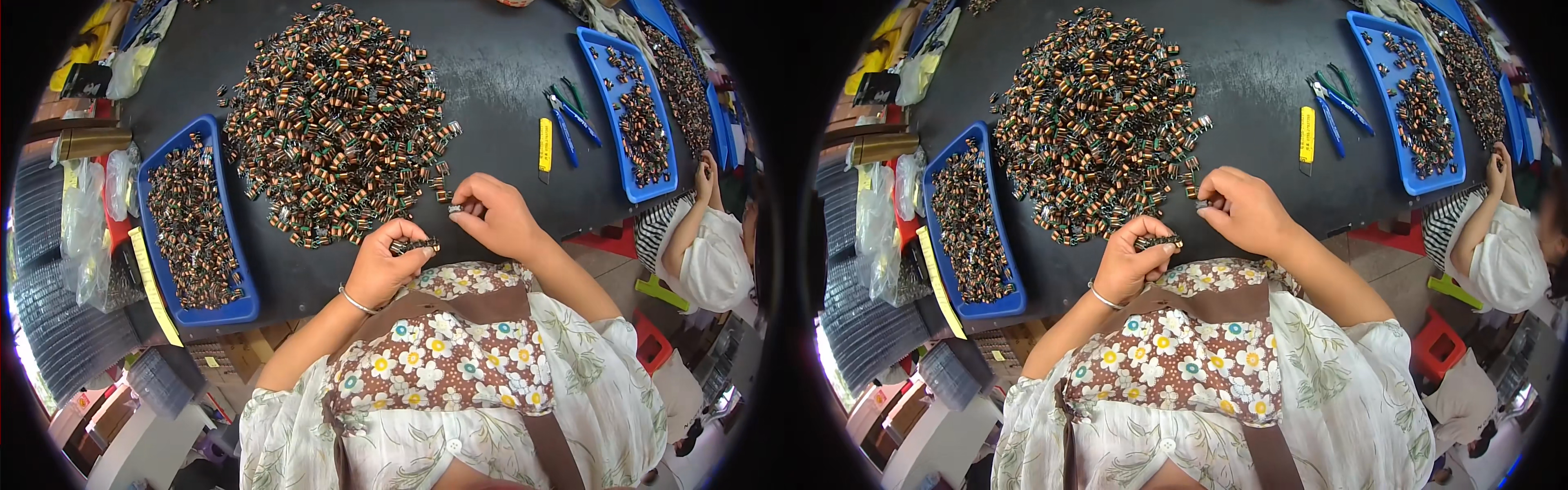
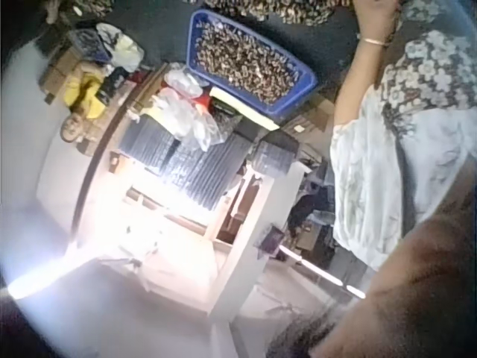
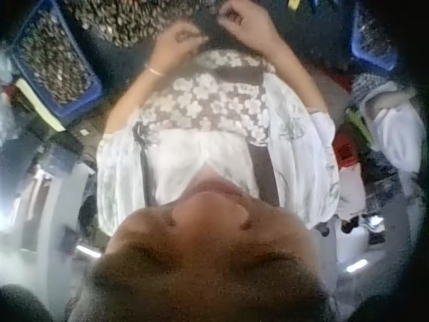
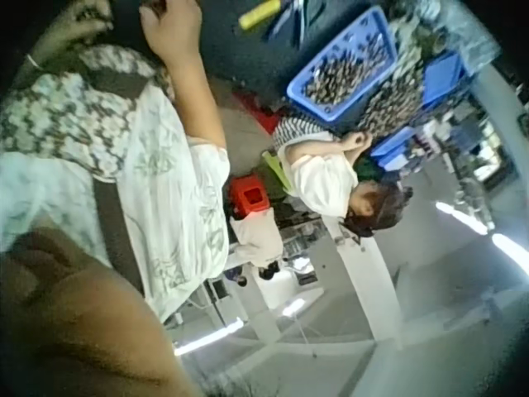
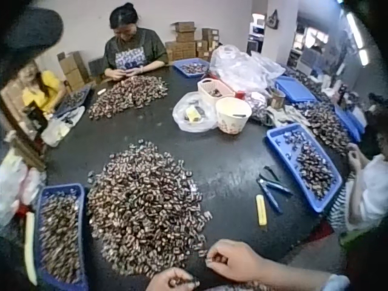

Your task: The person picks up small electronic components from a pile on the table and connects them together by hand, then gathers and pushes components across the table surface.

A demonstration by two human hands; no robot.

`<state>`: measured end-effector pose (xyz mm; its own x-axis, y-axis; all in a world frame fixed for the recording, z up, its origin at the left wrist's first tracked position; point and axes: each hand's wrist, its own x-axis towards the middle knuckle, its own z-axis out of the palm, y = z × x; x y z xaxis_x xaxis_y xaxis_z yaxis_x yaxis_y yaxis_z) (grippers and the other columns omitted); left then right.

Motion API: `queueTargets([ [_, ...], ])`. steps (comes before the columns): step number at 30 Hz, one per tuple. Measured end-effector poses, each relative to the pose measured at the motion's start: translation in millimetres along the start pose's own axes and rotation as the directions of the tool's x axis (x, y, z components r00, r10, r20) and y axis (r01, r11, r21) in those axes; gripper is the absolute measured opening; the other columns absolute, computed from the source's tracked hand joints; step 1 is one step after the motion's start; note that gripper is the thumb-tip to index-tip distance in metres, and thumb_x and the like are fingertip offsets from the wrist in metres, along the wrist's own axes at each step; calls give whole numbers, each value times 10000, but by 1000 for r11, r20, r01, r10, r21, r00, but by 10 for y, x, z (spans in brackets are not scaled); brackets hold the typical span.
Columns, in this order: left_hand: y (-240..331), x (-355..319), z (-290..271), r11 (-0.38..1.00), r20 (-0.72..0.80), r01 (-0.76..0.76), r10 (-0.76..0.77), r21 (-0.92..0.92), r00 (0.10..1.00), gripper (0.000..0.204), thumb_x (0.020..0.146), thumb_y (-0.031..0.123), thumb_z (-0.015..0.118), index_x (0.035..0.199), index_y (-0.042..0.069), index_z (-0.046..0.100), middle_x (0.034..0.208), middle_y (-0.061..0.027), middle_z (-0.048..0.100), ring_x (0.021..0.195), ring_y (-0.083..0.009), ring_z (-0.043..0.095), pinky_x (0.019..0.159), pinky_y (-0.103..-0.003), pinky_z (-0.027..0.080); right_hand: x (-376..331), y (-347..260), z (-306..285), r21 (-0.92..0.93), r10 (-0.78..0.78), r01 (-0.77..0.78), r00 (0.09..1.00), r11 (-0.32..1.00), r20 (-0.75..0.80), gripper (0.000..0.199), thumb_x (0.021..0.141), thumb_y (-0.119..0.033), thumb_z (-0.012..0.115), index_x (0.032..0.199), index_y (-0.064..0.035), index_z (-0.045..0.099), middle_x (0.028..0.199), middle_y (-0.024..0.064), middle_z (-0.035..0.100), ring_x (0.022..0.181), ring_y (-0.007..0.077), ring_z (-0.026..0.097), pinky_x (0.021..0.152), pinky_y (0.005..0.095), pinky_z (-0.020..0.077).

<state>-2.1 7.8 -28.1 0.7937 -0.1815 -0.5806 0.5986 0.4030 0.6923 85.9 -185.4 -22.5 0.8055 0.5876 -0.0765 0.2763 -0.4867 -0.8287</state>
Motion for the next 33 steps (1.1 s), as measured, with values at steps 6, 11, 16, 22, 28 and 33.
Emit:
queueTargets([
  [6,5,32,-140,909,386,158,3,-385,922,142,823,28,579,959,32,538,850,-127,594,590,-87,514,436,-170,329,-26,30,24,432,150,-186,982,882,117,207,759,-17,667,956,-12,603,815,-1,584,726,37,517,643,195,438],
  [11,19,32,-176,912,535,173,58,-372,843,189,842,201,566,892,20,546,836,-165,570,635,-161,538,475,-215,383,-9,22,10,466,144,-202,977,861,157,185,767,-27,668,943,-18,612,825,-8,585,724,31,514,645,188,433],
  [16,-95,59,-207,917,475,199,-12,-345,880,225,890,222,510,767,35,519,698,-97,549,598,-185,533,497,-267,420,7,-58,11,456,142,-198,978,868,154,180,762,-34,677,928,-16,613,816,-8,585,712,40,515,644,196,436],
  [22,110,-1,-36,859,421,409,-263,-308,868,242,922,286,488,940,48,531,774,-90,606,620,-165,630,406,-203,463,-68,-402,-113,554,-149,16,969,832,196,175,751,-64,697,904,-11,632,827,52,613,689,97,588,630,234,476],
  [28,70,-52,-43,943,475,281,-168,-178,864,223,929,193,491,867,-9,564,843,-136,615,592,-128,594,404,-189,398,81,-167,-55,-288,-166,121,977,950,-137,199,695,-116,722,834,-48,597,803,76,562,707,232,582,606,319,469],
  [33,217,-126,-19,938,439,311,-217,-155,872,177,899,165,538,861,-4,576,754,-84,591,511,-83,503,364,-174,315,85,-198,-67,-325,-180,134,977,936,-116,220,685,-139,726,841,-76,583,835,66,569,797,272,583,661,364,474],
])
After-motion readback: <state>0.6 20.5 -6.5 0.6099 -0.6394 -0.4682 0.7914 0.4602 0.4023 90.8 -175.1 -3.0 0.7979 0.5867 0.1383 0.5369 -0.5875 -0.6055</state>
